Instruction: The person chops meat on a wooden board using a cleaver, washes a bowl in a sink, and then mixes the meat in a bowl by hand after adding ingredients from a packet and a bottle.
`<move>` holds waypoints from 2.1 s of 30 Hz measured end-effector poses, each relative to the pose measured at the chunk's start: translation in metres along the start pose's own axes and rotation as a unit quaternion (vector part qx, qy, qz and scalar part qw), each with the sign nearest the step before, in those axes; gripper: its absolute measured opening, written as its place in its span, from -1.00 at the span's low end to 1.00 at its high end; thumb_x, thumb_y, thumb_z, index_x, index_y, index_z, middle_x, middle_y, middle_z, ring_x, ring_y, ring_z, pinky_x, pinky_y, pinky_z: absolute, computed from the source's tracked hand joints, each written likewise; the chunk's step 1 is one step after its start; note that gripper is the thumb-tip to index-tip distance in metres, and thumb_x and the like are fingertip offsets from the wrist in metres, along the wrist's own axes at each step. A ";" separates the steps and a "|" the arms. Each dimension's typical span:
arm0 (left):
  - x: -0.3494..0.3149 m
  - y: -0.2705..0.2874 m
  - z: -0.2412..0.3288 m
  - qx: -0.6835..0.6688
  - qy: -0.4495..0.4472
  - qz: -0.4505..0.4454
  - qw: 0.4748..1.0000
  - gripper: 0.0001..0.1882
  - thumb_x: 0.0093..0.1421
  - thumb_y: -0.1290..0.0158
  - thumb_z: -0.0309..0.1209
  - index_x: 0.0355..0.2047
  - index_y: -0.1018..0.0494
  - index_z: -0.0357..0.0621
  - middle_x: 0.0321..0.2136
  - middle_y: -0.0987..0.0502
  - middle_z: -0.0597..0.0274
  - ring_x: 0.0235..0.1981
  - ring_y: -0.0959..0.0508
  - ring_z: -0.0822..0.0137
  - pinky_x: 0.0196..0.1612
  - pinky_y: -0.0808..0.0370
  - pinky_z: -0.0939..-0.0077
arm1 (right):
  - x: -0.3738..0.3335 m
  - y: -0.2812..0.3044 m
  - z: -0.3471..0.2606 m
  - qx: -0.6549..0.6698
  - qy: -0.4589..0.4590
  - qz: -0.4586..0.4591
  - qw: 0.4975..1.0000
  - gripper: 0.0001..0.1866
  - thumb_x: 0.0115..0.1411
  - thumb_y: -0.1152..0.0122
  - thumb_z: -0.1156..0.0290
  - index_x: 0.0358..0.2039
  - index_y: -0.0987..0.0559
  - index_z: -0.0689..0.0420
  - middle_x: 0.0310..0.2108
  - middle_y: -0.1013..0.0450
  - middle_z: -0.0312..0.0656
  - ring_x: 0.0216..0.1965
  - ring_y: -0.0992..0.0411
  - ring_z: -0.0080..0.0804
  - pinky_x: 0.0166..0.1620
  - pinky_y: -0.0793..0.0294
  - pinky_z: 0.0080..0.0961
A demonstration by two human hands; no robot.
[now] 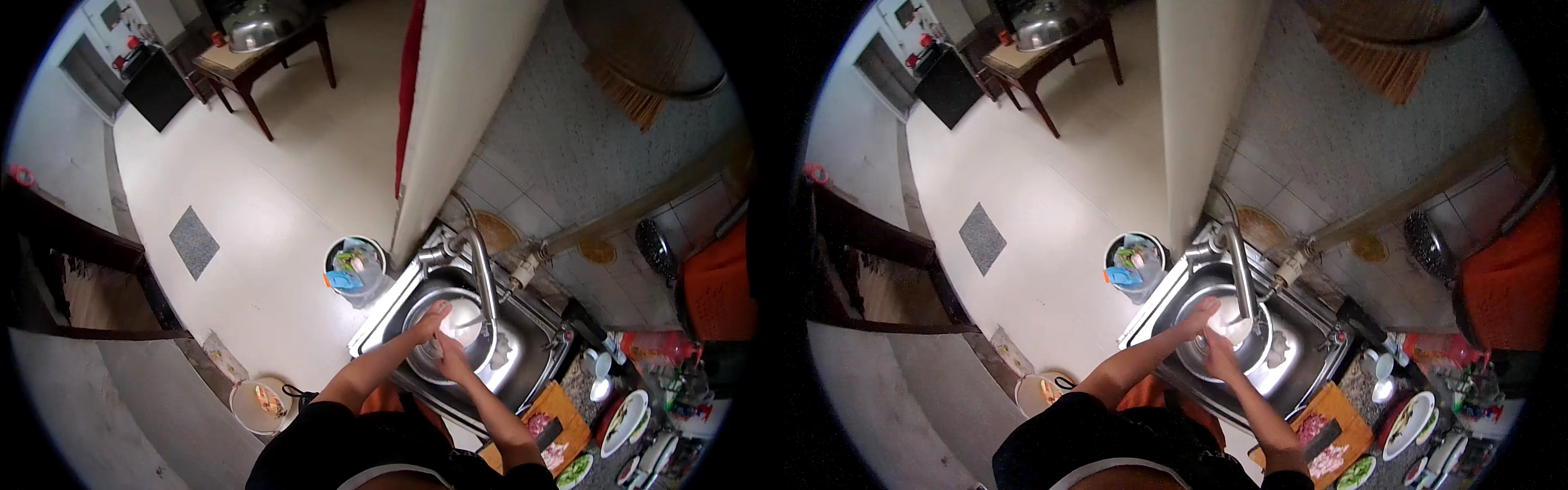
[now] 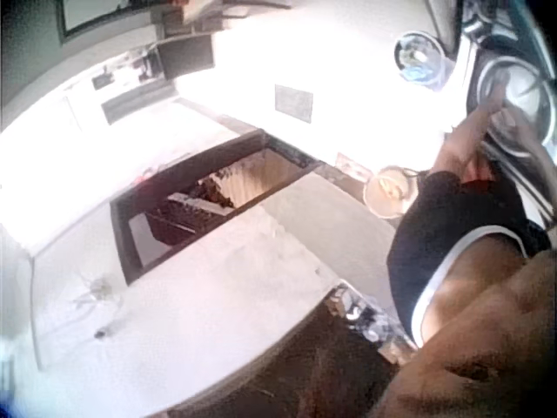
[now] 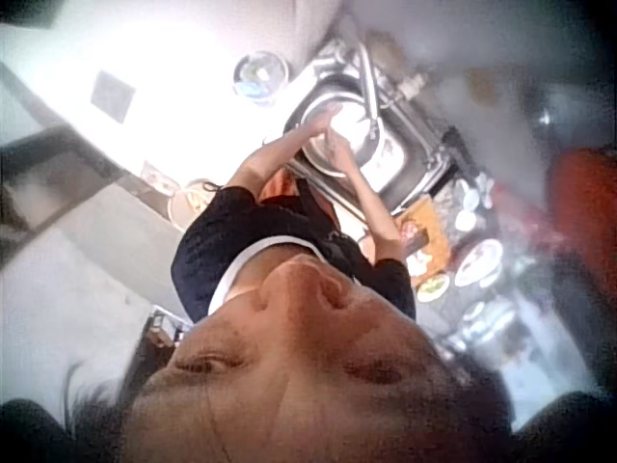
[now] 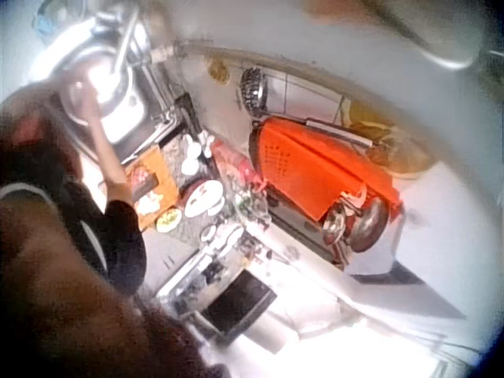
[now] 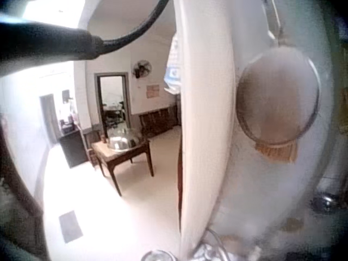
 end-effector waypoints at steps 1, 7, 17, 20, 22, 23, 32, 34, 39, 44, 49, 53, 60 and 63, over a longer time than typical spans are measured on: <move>-0.005 0.000 0.017 0.018 0.019 -0.026 0.999 -0.50 0.08 0.11 0.00 -0.04 -0.17 0.07 -0.31 -0.37 0.13 -0.46 -0.42 0.38 -0.64 -0.38 0.45 | -0.013 -0.001 0.010 -0.105 0.022 0.011 0.994 -0.29 -0.26 0.00 0.64 0.03 -0.15 0.21 0.02 -0.14 0.04 0.07 -0.08 -0.07 0.07 -0.10 -0.35; -0.014 -0.003 0.012 -0.032 0.110 -0.096 0.989 -0.37 0.06 0.08 -0.01 0.06 -0.03 0.00 -0.09 -0.24 0.08 -0.16 -0.34 0.17 -0.22 -0.37 0.25 | 0.014 -0.021 -0.004 0.166 0.000 -0.005 0.986 -0.12 -0.26 -0.10 0.58 0.11 0.09 0.22 0.13 0.10 0.07 0.15 0.10 -0.03 0.17 0.14 -0.37; 0.004 -0.018 -0.037 0.038 -0.127 0.096 0.986 -0.44 0.11 0.16 -0.31 0.08 0.03 -0.22 0.05 -0.10 -0.06 0.09 -0.10 0.10 0.12 -0.02 0.39 | 0.017 -0.049 0.043 0.066 -0.118 0.131 0.982 -0.57 -0.11 -0.04 0.43 -0.15 -0.35 0.25 -0.33 -0.37 0.14 -0.23 -0.33 0.00 -0.23 -0.29 -0.27; -0.016 -0.016 -0.015 -0.135 0.035 0.073 0.988 -0.50 0.11 0.14 -0.22 0.05 -0.01 0.08 0.01 -0.13 0.06 0.01 -0.18 0.10 -0.10 -0.23 0.18 | 0.006 -0.031 0.013 0.191 -0.112 0.120 0.968 -0.57 -0.09 0.05 0.55 -0.11 -0.33 0.17 -0.30 -0.38 0.07 -0.22 -0.34 -0.05 -0.16 -0.28 -0.27; -0.038 -0.008 0.017 -0.146 0.127 0.010 0.981 -0.53 0.11 0.13 -0.15 0.03 -0.03 0.28 -0.02 -0.15 0.15 -0.04 -0.24 0.10 -0.24 -0.37 0.03 | -0.025 -0.028 0.047 -0.112 0.082 0.141 0.980 -0.54 -0.11 0.04 0.57 -0.10 -0.34 0.11 -0.17 -0.34 -0.04 -0.08 -0.27 -0.21 0.02 -0.12 -0.26; -0.038 -0.004 0.009 -0.096 0.155 -0.038 0.983 -0.54 0.11 0.14 -0.14 0.02 -0.04 0.29 -0.02 -0.15 0.17 -0.04 -0.23 0.08 -0.26 -0.35 -0.06 | -0.036 -0.017 0.059 -0.180 0.027 0.116 0.976 -0.53 -0.13 0.01 0.54 -0.10 -0.35 0.06 -0.08 -0.29 -0.14 0.02 -0.18 -0.32 0.12 0.06 -0.24; -0.040 -0.014 -0.017 -0.122 0.167 0.040 0.978 -0.46 0.08 0.18 -0.19 0.08 0.04 0.22 -0.06 -0.20 0.11 -0.10 -0.31 0.08 -0.35 -0.39 0.01 | -0.040 -0.032 0.042 -0.072 0.009 0.109 0.991 -0.72 -0.01 0.01 0.46 -0.22 -0.45 0.06 -0.30 -0.42 -0.12 -0.17 -0.33 -0.16 -0.04 -0.20 -0.31; -0.039 -0.001 -0.005 -0.047 0.211 -0.024 0.976 -0.42 0.07 0.17 -0.15 0.10 0.07 0.23 -0.03 -0.18 0.10 -0.08 -0.30 0.07 -0.33 -0.38 0.02 | -0.046 -0.020 0.057 -0.108 0.046 0.124 0.985 -0.73 0.01 -0.02 0.41 -0.23 -0.44 0.14 -0.34 -0.42 -0.05 -0.29 -0.36 -0.05 -0.21 -0.33 -0.31; -0.051 -0.047 -0.028 0.367 -0.255 0.217 0.868 -0.51 0.11 0.25 -0.02 0.06 -0.13 0.25 0.06 -0.10 0.05 0.09 -0.06 -0.05 0.07 0.01 0.00 | -0.004 -0.040 0.063 0.448 -0.173 0.180 0.859 -0.73 0.08 0.01 0.46 -0.16 -0.41 0.08 -0.29 -0.42 -0.22 -0.31 -0.40 -0.37 -0.29 -0.39 -0.52; -0.053 -0.053 0.020 0.481 -0.313 0.098 0.813 -0.63 0.09 0.19 -0.13 -0.18 -0.38 -0.02 -0.13 -0.34 0.11 -0.16 -0.34 -0.07 -0.04 -0.20 0.12 | -0.008 -0.038 0.070 0.599 -0.176 0.164 0.764 -0.72 0.13 0.07 0.49 -0.11 -0.33 0.11 -0.27 -0.40 -0.29 -0.31 -0.37 -0.54 -0.29 -0.38 -0.63; 0.034 -0.013 -0.012 0.272 -0.035 -0.052 0.960 -0.62 0.10 0.24 -0.09 -0.22 -0.40 0.00 -0.39 -0.46 0.02 -0.38 -0.47 0.07 -0.24 -0.39 0.25 | -0.020 -0.017 0.035 0.622 -0.170 0.136 0.752 -0.70 0.11 0.06 0.52 -0.10 -0.31 0.16 -0.24 -0.40 -0.22 -0.28 -0.37 -0.53 -0.24 -0.35 -0.63; 0.035 -0.008 -0.051 -0.282 0.162 -0.028 0.945 -0.53 0.10 0.25 -0.03 -0.19 -0.35 -0.13 -0.36 -0.44 0.07 -0.37 -0.48 0.19 -0.30 -0.42 0.19 | -0.005 0.005 0.020 0.662 -0.178 0.223 0.693 -0.72 0.13 0.07 0.48 -0.11 -0.31 0.15 -0.28 -0.41 -0.24 -0.26 -0.36 -0.51 -0.21 -0.34 -0.58; -0.002 -0.045 -0.028 0.046 -0.056 0.187 0.980 -0.36 -0.01 0.02 -0.10 0.02 -0.12 -0.19 -0.17 -0.33 0.01 -0.22 -0.41 0.16 -0.18 -0.38 0.32 | 0.024 -0.021 0.041 0.451 -0.234 0.263 0.820 -0.74 0.09 0.12 0.55 -0.16 -0.33 0.17 -0.36 -0.41 -0.18 -0.37 -0.39 -0.42 -0.35 -0.37 -0.51; -0.002 -0.016 -0.028 -0.055 0.006 0.072 0.996 -0.27 -0.05 -0.03 -0.07 0.08 -0.04 -0.06 -0.08 -0.23 0.04 -0.11 -0.33 0.20 -0.18 -0.35 0.31 | 0.013 -0.027 0.014 0.269 -0.191 0.170 0.929 -0.74 0.05 0.11 0.54 -0.20 -0.38 0.24 -0.34 -0.40 0.06 -0.26 -0.37 -0.11 -0.25 -0.36 -0.39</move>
Point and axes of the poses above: each hand's wrist, its own x-axis towards the middle knuckle, its own y-axis out of the back of the hand, z = x × y, the point moved 2 cm from there along x, towards the middle knuckle
